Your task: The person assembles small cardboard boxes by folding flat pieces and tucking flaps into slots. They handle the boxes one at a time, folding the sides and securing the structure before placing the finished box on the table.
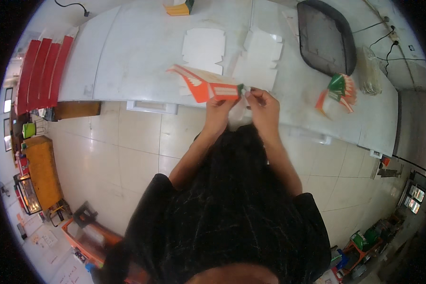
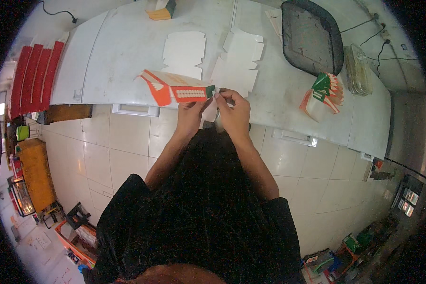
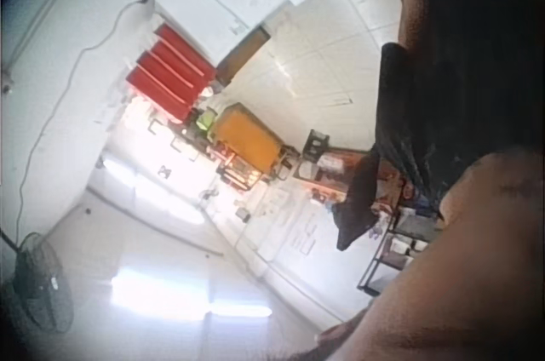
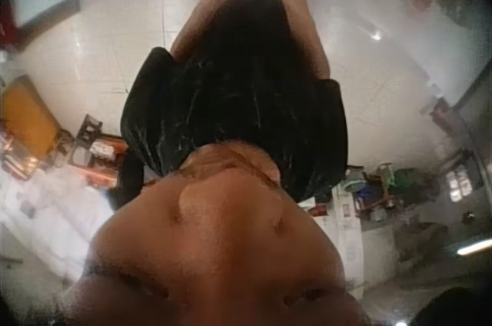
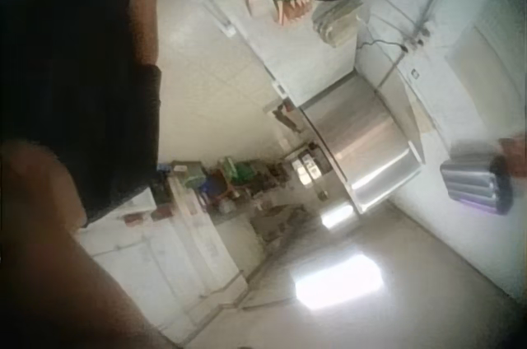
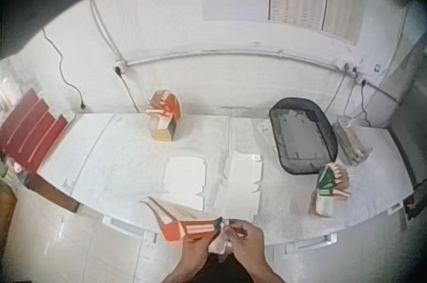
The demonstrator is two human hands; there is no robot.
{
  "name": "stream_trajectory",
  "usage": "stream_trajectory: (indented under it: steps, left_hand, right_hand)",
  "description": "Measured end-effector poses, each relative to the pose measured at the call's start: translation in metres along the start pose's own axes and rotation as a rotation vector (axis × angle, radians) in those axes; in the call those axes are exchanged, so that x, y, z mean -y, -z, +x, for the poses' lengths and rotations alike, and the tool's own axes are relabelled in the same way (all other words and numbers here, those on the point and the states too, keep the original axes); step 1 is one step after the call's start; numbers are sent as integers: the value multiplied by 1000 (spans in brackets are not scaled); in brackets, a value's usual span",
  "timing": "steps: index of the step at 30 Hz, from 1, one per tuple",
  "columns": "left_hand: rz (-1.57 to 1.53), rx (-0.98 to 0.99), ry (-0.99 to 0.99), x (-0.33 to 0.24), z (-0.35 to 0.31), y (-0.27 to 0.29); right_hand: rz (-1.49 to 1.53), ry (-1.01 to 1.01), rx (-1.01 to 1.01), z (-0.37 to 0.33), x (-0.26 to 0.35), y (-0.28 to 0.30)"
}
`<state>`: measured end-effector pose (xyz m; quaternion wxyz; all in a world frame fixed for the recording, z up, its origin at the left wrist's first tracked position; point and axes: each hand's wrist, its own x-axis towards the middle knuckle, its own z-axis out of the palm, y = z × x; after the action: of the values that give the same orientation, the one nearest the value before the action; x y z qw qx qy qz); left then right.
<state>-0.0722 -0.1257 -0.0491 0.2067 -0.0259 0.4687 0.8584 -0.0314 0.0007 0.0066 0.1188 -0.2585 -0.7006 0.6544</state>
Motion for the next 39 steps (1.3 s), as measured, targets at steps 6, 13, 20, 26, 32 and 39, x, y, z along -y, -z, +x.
stream_trajectory:
  steps: [6,13,20,26,32,39]
  left_hand:
    - [-72,59,-28,0,2,4]
    - [372,40,4,-12,-2,4]
    - [502,131,-70,3,3,15]
    - [300,170,-78,0,3,6]
    - [302,51,-119,31,6,21]
    - [859,29,-337,21,-7,15]
  right_hand:
    - [-41,73,63,3,8,5]
    - [-167,197,103,6,14,9]
    - [-142,205,119,8,15,13]
    - [-126,223,91,6,11,10]
    - [-284,521,-18,-6,9,3]
    - [-472,733,-116,-18,0,-13]
